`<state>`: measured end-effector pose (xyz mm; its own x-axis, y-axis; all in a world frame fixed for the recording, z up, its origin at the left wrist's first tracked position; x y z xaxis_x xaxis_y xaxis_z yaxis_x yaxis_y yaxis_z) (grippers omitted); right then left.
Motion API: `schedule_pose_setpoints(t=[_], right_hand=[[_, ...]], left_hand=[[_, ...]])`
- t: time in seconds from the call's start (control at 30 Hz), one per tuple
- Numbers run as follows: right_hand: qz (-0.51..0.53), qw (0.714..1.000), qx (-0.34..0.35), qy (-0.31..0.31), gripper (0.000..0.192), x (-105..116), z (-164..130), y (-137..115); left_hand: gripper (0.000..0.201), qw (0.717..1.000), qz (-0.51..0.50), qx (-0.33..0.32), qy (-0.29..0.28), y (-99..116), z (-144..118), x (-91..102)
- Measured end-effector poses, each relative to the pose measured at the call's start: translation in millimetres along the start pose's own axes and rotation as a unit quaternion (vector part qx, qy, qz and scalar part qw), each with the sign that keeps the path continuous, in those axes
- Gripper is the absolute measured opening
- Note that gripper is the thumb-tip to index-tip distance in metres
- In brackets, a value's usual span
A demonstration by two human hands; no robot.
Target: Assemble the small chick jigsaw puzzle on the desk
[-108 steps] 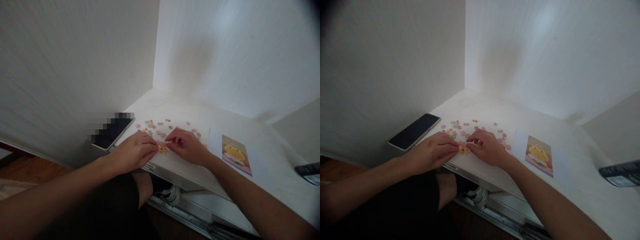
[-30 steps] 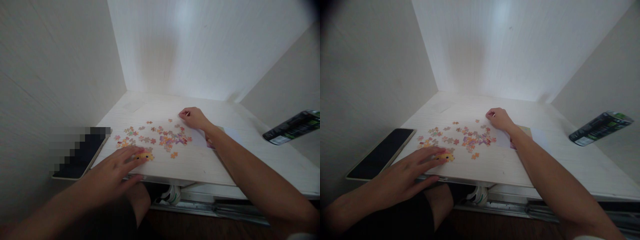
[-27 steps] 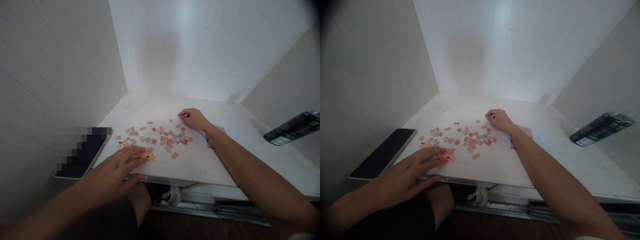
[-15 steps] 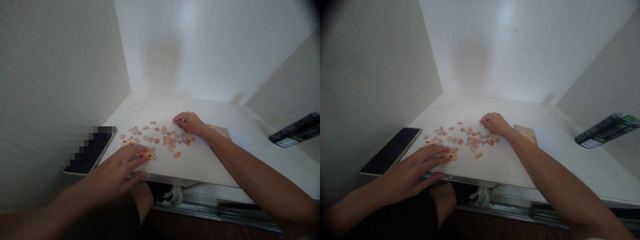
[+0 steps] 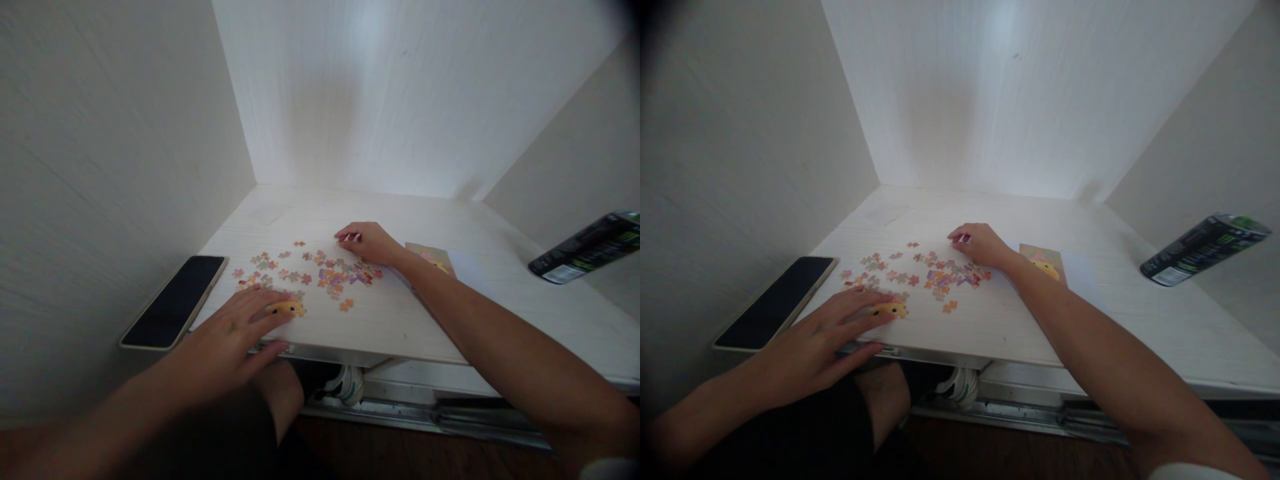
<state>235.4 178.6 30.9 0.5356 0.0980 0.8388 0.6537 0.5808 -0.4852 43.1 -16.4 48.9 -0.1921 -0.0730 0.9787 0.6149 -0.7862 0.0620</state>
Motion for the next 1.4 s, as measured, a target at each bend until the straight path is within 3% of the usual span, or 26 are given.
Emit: schedule_pose_setpoints(t=[0.23, 0.47, 0.83, 1.4], right_hand=[[0.033, 0.999, -0.023, -0.016, 0.018, 5, 2, 0], [0.019, 0.975, -0.069, -0.212, 0.036, 8, -15, 6], [-0.021, 0.943, -0.068, -0.325, 0.04, -4, -31, 7], [-0.021, 0.948, -0.084, -0.307, 0.034, -4, -30, 6]], left_hand=[[0.035, 1.0, -0.013, -0.007, 0.005, 3, 1, 1.4], [0.036, 1.0, -0.017, 0.009, -0.008, 1, 0, -1.2], [0.036, 0.999, -0.029, 0.016, -0.008, 0, -4, 1.2], [0.037, 0.999, -0.027, 0.017, -0.026, -2, -3, -3.4]])
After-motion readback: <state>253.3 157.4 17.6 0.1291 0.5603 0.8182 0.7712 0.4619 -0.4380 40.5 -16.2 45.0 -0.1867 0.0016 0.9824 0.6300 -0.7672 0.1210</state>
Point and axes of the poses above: each hand's wrist, its own z-axis towards the middle knuckle, its own x-axis out of the back of the hand, y = z × x, the point moved 10 cm from there along z, towards the middle knuckle, and after that the axes turned 5 degrees about -y, right-handed, at the moved point
